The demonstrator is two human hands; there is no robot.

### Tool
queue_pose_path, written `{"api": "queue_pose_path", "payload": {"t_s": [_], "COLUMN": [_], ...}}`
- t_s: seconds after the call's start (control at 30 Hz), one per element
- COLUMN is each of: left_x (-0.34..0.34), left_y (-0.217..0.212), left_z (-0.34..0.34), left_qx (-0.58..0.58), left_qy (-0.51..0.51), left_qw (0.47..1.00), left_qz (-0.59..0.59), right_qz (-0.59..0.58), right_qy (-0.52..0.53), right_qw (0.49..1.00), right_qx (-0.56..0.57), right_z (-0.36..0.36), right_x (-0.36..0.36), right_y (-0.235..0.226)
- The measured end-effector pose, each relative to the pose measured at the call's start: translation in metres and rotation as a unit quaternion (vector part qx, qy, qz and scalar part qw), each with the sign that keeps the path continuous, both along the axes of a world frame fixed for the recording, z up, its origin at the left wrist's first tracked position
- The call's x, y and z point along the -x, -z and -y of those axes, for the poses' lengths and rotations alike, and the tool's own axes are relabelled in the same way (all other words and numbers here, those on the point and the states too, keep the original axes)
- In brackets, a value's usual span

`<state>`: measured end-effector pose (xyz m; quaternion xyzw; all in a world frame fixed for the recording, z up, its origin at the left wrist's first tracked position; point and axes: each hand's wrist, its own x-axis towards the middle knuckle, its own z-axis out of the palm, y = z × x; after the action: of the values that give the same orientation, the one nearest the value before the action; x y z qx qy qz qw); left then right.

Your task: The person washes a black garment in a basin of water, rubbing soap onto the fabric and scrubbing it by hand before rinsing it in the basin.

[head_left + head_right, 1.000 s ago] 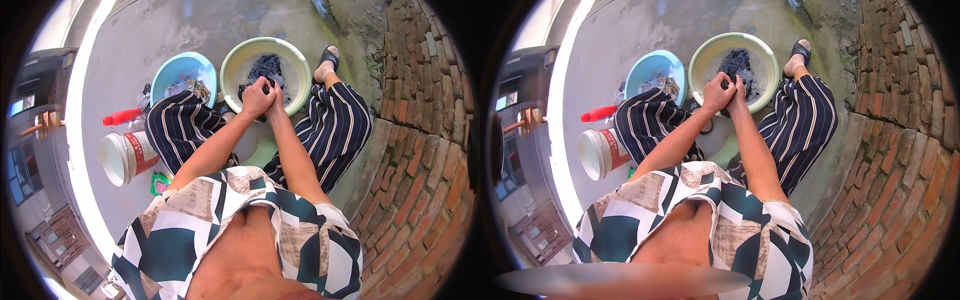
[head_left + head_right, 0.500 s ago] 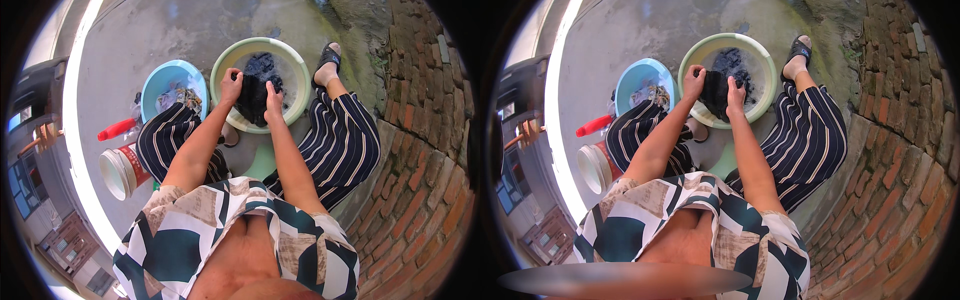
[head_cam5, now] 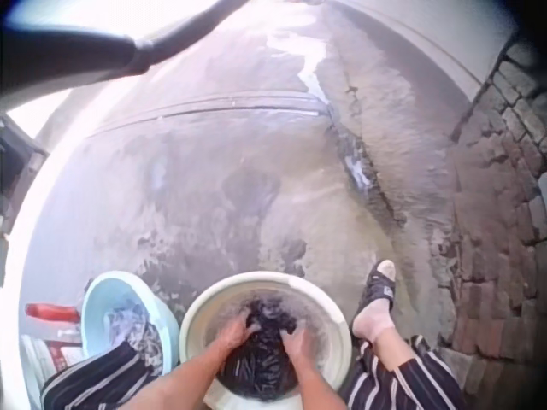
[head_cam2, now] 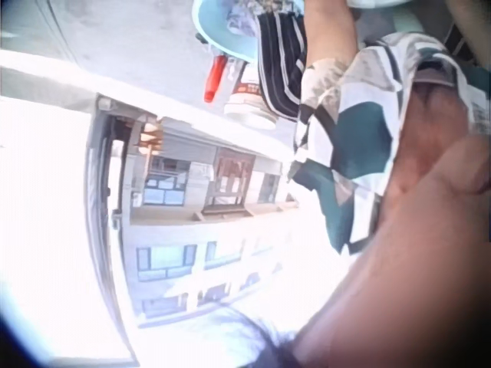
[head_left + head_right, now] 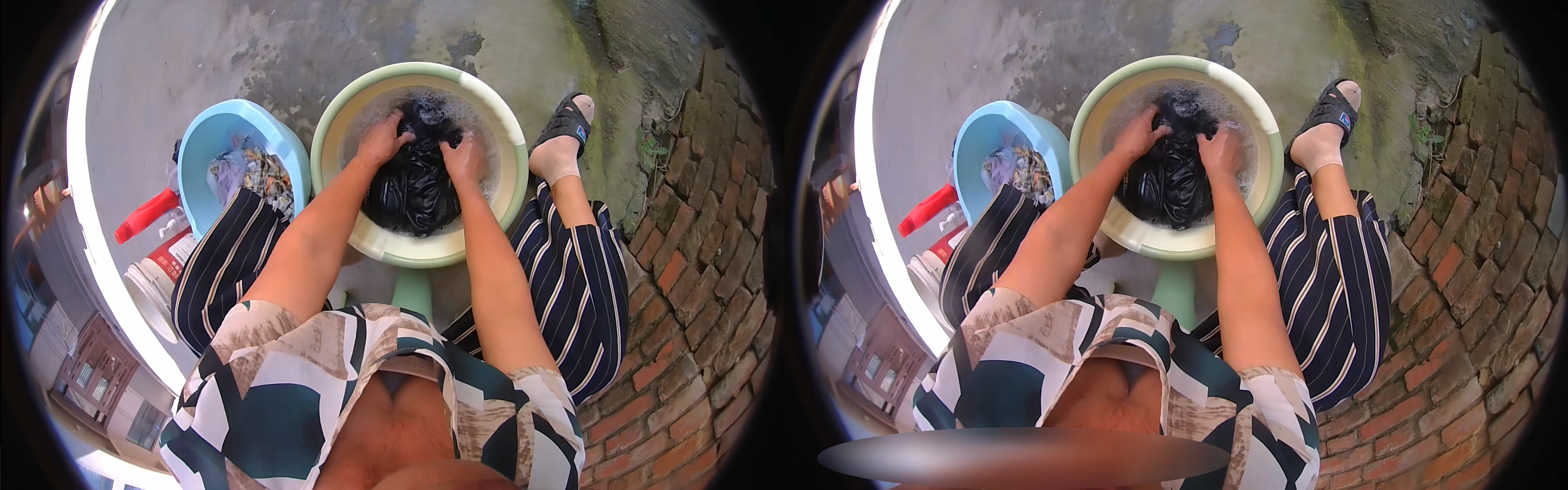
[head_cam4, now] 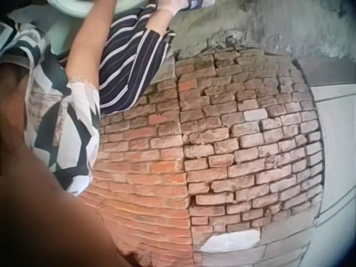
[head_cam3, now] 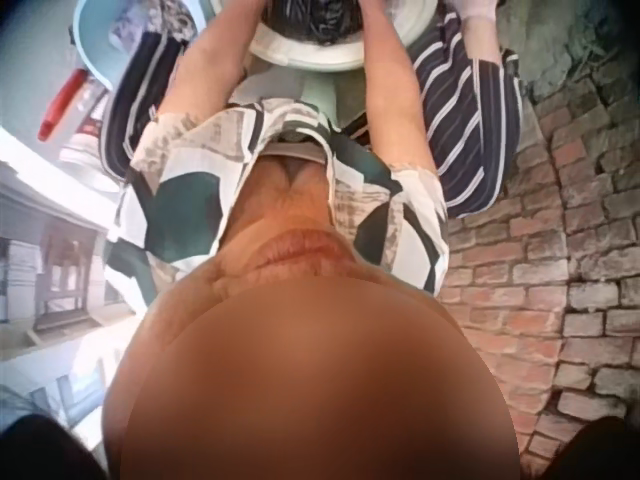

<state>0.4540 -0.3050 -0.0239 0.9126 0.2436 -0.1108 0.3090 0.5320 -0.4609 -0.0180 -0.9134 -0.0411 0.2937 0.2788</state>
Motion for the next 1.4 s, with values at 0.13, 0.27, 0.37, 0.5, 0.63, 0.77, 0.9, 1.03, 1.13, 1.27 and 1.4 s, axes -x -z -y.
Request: {"api": "queue_pose_path", "payload": {"t_s": [0.13, 0.27, 0.37, 0.5, 0.63, 0.77, 0.9, 1.03, 1.13, 1.27, 1.4], "left_x": [-0.008, -0.002, 0.025, 0.034, 0.03, 0.029, 0.042, 0.062, 0.041, 0.038, 0.044], "left_y": [-0.008, -0.067, -0.123, -0.161, -0.168, -0.171, -0.188, -0.212, -0.199, -0.191, -0.204], "left_z": [0.016, 0.073, 0.116, 0.129, 0.11, 0.083, 0.077, 0.146, 0.11, 0.056, 0.066], "left_qx": [-0.046, 0.034, 0.061, 0.013, -0.064, -0.061, -0.059, -0.069, -0.127, -0.139, 0.158], "left_qy": [-0.146, -0.145, -0.094, -0.043, -0.085, -0.247, -0.247, -0.064, -0.158, -0.226, -0.169], "left_qw": [0.988, 0.978, 0.968, 0.967, 0.969, 0.935, 0.936, 0.966, 0.961, 0.947, 0.945], "left_qz": [-0.015, 0.149, 0.224, 0.249, 0.224, 0.249, 0.245, 0.242, 0.188, 0.181, 0.232], "right_qz": [-0.077, -0.252, -0.332, -0.363, -0.333, -0.316, -0.337, -0.466, -0.464, -0.341, -0.379], "right_qy": [0.153, 0.36, 0.375, 0.31, 0.401, 0.463, 0.467, 0.316, 0.411, 0.364, 0.362], "right_qw": [0.972, 0.744, 0.73, 0.719, 0.561, 0.626, 0.584, 0.435, 0.466, 0.609, 0.609], "right_qx": [-0.163, -0.503, -0.465, -0.505, -0.643, -0.542, -0.572, -0.702, -0.631, -0.617, -0.596], "right_z": [-0.004, -0.008, 0.0, 0.011, 0.003, -0.009, -0.009, 0.013, 0.001, -0.008, 0.01], "right_x": [0.008, 0.026, 0.037, 0.06, 0.087, 0.093, 0.109, 0.103, 0.117, 0.132, 0.093], "right_y": [-0.005, -0.024, -0.046, 0.004, -0.062, -0.123, -0.122, -0.1, -0.094, -0.138, -0.157]}}
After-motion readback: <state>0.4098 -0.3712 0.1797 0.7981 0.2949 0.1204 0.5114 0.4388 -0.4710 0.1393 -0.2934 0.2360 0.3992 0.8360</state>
